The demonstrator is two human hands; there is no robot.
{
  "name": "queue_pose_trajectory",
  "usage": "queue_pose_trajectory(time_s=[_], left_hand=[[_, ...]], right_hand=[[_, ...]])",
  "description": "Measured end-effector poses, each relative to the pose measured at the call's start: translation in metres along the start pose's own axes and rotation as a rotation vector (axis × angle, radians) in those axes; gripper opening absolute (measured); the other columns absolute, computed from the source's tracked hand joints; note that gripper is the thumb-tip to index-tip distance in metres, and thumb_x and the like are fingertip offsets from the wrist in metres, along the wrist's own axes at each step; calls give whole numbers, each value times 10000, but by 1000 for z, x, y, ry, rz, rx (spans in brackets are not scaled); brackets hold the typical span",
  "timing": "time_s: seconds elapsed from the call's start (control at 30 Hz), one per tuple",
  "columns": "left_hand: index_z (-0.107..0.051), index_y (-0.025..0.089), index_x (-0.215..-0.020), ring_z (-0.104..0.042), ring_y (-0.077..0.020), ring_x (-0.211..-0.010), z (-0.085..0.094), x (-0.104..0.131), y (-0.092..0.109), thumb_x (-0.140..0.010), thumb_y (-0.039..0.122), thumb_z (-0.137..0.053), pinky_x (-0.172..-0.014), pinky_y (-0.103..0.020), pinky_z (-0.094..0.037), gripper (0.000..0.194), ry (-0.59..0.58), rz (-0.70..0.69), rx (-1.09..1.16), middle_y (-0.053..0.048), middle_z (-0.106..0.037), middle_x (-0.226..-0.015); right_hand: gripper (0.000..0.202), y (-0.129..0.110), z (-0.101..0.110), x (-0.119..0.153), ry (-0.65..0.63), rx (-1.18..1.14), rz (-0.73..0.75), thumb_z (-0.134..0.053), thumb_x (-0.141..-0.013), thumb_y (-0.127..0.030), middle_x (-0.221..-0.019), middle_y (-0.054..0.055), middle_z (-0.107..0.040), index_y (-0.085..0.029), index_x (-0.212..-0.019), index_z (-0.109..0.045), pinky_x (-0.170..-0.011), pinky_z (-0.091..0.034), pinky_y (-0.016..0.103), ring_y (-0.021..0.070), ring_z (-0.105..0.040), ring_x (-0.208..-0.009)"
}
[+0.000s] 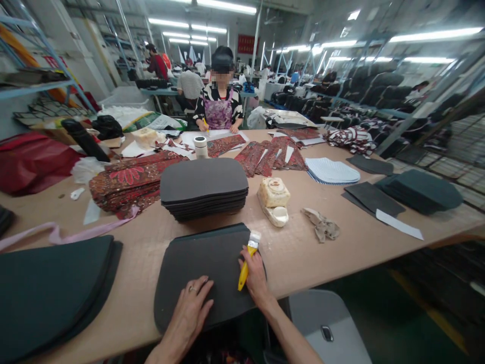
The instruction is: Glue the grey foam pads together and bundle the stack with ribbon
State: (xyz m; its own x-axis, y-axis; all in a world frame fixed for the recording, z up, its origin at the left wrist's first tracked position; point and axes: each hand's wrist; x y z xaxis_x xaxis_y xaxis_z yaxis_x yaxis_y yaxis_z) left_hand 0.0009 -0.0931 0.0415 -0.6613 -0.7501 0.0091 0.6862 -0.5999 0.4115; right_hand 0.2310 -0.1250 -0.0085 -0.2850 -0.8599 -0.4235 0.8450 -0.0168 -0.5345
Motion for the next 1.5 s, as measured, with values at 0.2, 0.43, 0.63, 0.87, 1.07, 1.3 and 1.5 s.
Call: queue_pose_trajectory(time_s=[0.2,0.43,0.63,0.87,1.07,1.3,1.5], left_hand=[[-531,199,-1234,-441,-259,-1252,-9,-50,-26,-833,149,-460,-979,-445,-453,411,188,-206,-8,-96,-517,-1324],[-514,210,-1242,-468,-254,-1217,-13,-85,-33,-843,167,-481,-969,-444,-453,403,137,-269,75,-90,-543,-1288],[-571,181,-1142,-557,-222,-1034,-17,-168,-6,-858,153,-471,-909,-391,-469,303,49,-169,260,-93,-604,-1122],[-642,163,-1011,-554,-229,-941,-29,-232,23,-874,212,-465,-849,-382,-449,230,-156,-105,233,-98,-616,-1007],[-627,163,-842,-539,-203,-898,-30,-247,28,-824,206,-530,-836,-345,-416,107,-203,-58,342,-64,-594,-923],[-548,179,-798,-545,-157,-812,-15,-258,37,-843,309,-496,-777,-298,-415,147,-373,35,496,-10,-581,-825],[-583,208,-1065,-548,-169,-902,-8,-268,41,-678,278,-649,-834,-298,-441,399,-533,208,614,-22,-618,-1025]], right_hand=[[179,0,3,8,95,21,-43,-471,-893,-195,-1160,118,-611,-182,-1039,-574,-865,-524,388,212,-571,-1096],[152,-9,11,7,159,104,-148,-509,-878,-190,-1156,123,-624,-190,-1020,-565,-850,-513,391,224,-589,-1088],[175,-9,14,6,169,190,-142,-513,-871,-170,-1134,122,-636,-197,-1042,-542,-837,-504,391,229,-587,-1092],[127,4,12,6,115,232,-77,-485,-878,-172,-1040,76,-682,-213,-968,-564,-903,-416,454,241,-624,-999],[150,11,13,7,79,161,-159,-518,-842,-134,-1051,62,-683,-222,-954,-564,-954,-355,459,245,-614,-1018],[181,15,20,5,28,112,-220,-528,-811,-118,-1051,42,-688,-239,-942,-561,-962,-350,456,224,-640,-935],[218,32,34,-11,85,81,-145,-579,-798,-173,-1099,104,-665,-220,-1007,-542,-917,-411,442,273,-586,-1092]])
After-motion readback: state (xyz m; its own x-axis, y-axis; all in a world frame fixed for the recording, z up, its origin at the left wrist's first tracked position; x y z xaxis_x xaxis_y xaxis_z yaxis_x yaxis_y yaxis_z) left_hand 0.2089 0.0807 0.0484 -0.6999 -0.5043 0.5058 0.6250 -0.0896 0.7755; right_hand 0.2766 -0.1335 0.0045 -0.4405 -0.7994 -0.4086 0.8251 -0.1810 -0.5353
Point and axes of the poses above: each hand's wrist, its own x-axis away from the middle knuckle, its own z-axis out of the back of the hand, y = z × x
